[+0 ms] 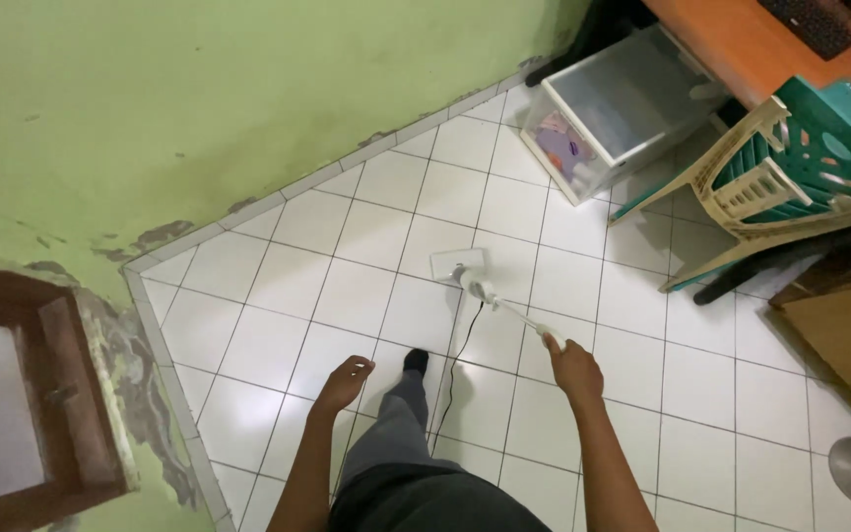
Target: The person organizes desk items then mops the floor in a home office environment.
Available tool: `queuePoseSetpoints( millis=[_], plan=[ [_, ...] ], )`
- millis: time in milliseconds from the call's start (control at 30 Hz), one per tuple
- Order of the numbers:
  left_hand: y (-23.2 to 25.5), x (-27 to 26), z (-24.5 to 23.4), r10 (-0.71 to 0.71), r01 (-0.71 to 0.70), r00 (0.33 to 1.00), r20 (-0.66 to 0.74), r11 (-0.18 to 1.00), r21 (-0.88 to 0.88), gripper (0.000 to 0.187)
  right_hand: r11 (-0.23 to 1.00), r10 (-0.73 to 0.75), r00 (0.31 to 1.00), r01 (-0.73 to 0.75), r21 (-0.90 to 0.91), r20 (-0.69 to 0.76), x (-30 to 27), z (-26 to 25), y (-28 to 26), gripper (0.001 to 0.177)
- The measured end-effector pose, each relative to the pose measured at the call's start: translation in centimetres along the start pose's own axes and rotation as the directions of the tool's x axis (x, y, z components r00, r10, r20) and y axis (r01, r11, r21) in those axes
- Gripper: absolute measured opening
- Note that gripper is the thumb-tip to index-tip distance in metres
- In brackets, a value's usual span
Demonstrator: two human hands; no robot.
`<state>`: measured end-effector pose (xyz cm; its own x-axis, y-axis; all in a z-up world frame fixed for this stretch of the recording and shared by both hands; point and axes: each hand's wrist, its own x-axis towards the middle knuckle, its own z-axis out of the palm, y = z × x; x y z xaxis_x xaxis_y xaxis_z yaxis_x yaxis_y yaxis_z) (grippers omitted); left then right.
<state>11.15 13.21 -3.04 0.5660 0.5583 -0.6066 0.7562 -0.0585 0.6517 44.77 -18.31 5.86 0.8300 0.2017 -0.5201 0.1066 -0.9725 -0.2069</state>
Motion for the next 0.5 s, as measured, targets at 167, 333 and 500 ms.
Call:
queuePoseSetpoints(
  millis=[167,333,500],
  plan=[
    [4.6,7.0,-5.2,0.076,-0.076,0.996,-0.041,0.997,0.005,0.04,0.997,-0.004,0.998,-0.001,0.074,0.063,7.0,0.9,-7.2,0.081],
    [9.4,12.6,-9.4,0.061,-0.058,0.997,-0.052,0.996,0.071,0.045,0.991,-0.05,0.999,0.047,0.123,0.019,12.9,4.3,-11.2,0.082],
    [10.9,18.6,-11.6,0.111,-0.109,0.994,-0.016,0.991,0.08,0.049,0.994,-0.058,0.998,0.056,0.094,0.018,15.1,1.4,-13.7,0.081]
  ],
)
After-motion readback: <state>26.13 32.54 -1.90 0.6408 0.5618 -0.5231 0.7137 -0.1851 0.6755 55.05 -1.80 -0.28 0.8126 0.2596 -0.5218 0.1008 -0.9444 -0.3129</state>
